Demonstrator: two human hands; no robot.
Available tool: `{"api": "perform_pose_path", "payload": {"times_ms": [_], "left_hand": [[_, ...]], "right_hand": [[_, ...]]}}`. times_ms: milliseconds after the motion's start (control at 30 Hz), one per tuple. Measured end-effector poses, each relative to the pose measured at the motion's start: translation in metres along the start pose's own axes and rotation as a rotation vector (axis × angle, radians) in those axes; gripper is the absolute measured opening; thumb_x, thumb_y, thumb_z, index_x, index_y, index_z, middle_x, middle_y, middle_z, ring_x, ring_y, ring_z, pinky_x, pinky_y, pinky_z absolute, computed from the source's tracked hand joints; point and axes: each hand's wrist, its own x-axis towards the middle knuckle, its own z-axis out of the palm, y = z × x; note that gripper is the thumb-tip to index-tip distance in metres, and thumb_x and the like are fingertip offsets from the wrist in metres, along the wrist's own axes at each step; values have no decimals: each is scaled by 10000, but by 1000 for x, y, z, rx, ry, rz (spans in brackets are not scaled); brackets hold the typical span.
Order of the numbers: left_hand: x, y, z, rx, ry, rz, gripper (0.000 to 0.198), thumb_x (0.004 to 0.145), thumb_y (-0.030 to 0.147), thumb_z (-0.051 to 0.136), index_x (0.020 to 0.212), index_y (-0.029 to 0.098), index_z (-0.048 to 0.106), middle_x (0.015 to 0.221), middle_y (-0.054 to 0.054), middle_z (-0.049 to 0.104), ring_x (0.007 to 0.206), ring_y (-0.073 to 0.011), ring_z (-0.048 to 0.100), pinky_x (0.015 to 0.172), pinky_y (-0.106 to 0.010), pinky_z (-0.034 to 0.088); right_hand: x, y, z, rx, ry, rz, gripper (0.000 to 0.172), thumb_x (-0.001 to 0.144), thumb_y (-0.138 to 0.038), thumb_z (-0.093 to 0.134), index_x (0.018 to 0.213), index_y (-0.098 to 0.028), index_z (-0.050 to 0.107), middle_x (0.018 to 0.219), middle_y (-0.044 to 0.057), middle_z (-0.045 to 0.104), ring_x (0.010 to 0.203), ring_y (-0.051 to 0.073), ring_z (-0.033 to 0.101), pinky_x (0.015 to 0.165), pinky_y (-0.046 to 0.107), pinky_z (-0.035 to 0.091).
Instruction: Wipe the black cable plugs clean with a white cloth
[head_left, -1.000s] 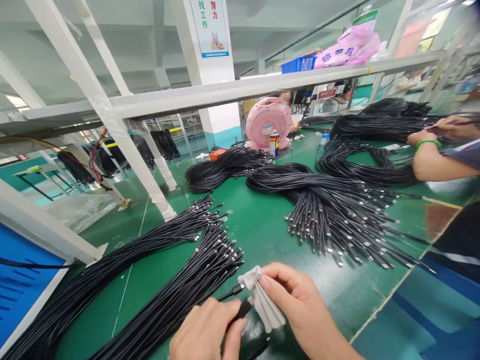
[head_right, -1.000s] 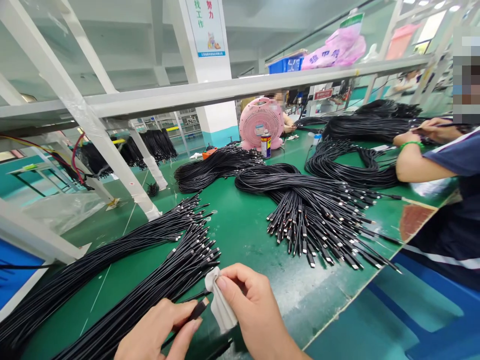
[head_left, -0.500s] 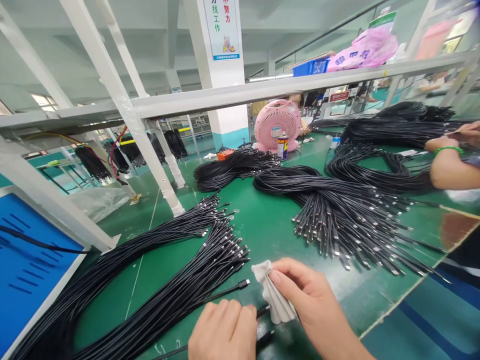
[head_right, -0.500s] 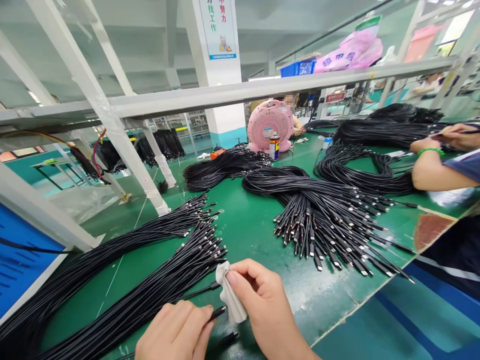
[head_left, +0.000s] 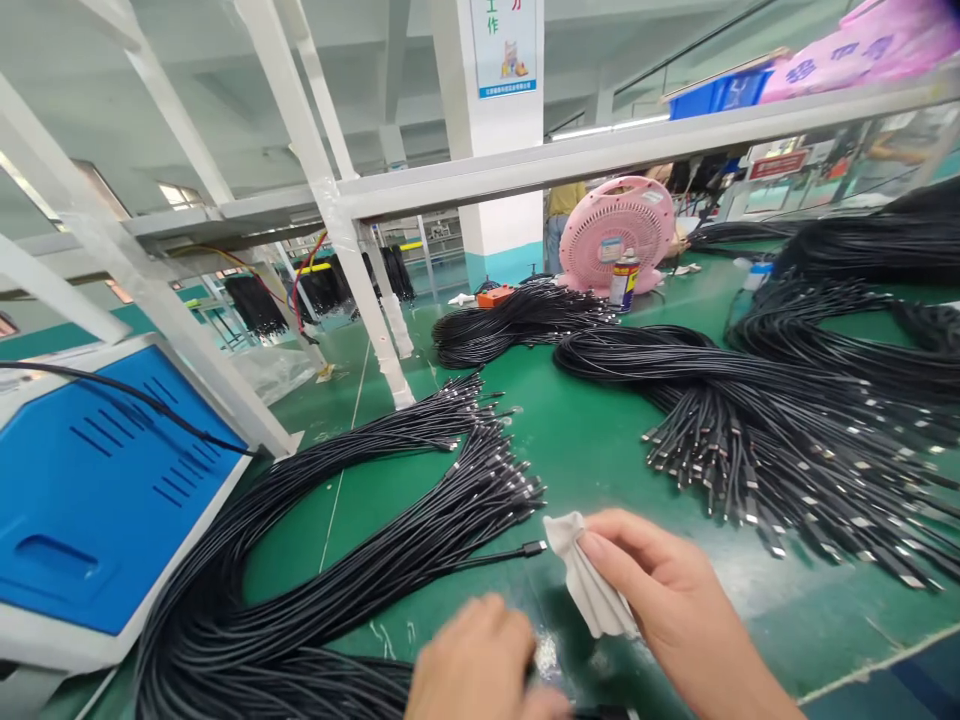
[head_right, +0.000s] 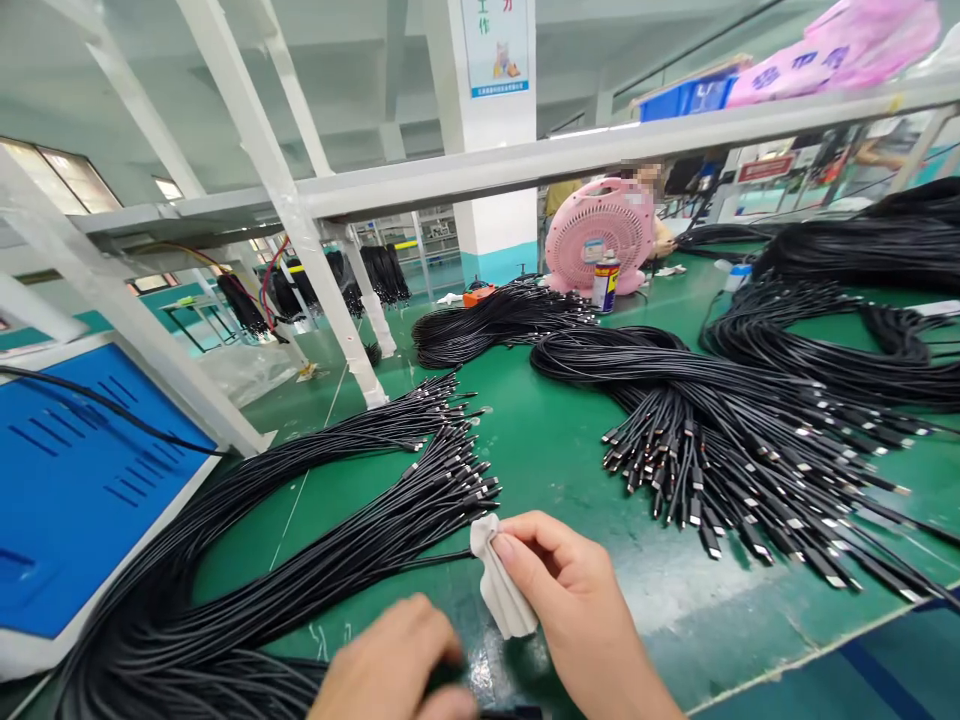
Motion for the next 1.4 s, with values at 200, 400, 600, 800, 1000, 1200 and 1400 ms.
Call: {"api": "perform_pose_path", "payload": {"times_ms": [200, 400, 600, 800, 1000, 1200, 1400], "left_hand": [[10, -29, -29, 417, 194, -380, 279, 809, 34, 367, 874, 142, 616, 860, -108, 618, 836, -302, 584, 681, -410, 428], [12, -41, -42, 231, 159, -436, 226, 819, 102, 325, 807, 197, 531, 687, -11, 623, 619, -190, 606, 538, -267, 402], [26, -17, -63, -539, 165, -235, 93, 791, 280, 457, 844, 234, 519, 748, 34, 591, 700, -130, 557, 635, -216, 399], [31, 3, -53, -649, 199, -59, 173, 807, 294, 459, 821, 248, 625, 827, 15, 634, 763, -147, 570, 700, -228, 410], [29, 4, -45, -723, 301, -119, 150, 771, 305, 522, 767, 234, 654, 696, 19, 634, 663, -139, 578, 639, -208, 428], [28, -5, -30, -322, 428, 153, 144, 834, 249, 481, 887, 279, 612, 742, 40, 615, 633, -97, 593, 578, -167, 460], [27, -8, -21, -172, 600, 242, 121, 860, 205, 444, 895, 261, 546, 695, 54, 586, 574, -79, 584, 512, -152, 456]], "right_hand": [[0, -1, 2, 55, -5, 34, 310, 735, -466, 617, 710, -158, 648, 546, 4, 495, 479, 111, 408, 411, 213, 335], [6, 4, -6, 73, 82, 8, 295, 732, -444, 630, 775, -154, 660, 593, 7, 531, 503, 118, 440, 428, 220, 366], [12, 5, -6, 19, 138, -40, 287, 741, -422, 625, 758, -139, 666, 629, 22, 578, 566, 132, 478, 494, 228, 392], [8, 5, -4, 137, 6, 87, 296, 739, -405, 642, 733, -110, 672, 631, 24, 562, 578, 116, 443, 526, 222, 360], [6, 11, 3, 403, -88, 180, 303, 740, -415, 645, 722, -113, 652, 614, 1, 521, 546, 87, 410, 511, 201, 340], [7, 0, 7, 109, -71, 84, 292, 756, -389, 612, 696, -103, 624, 669, 31, 560, 635, 130, 455, 581, 224, 374], [8, -3, 9, 125, -115, 112, 290, 768, -393, 561, 709, -110, 587, 683, 27, 531, 636, 130, 434, 586, 232, 371]]}}
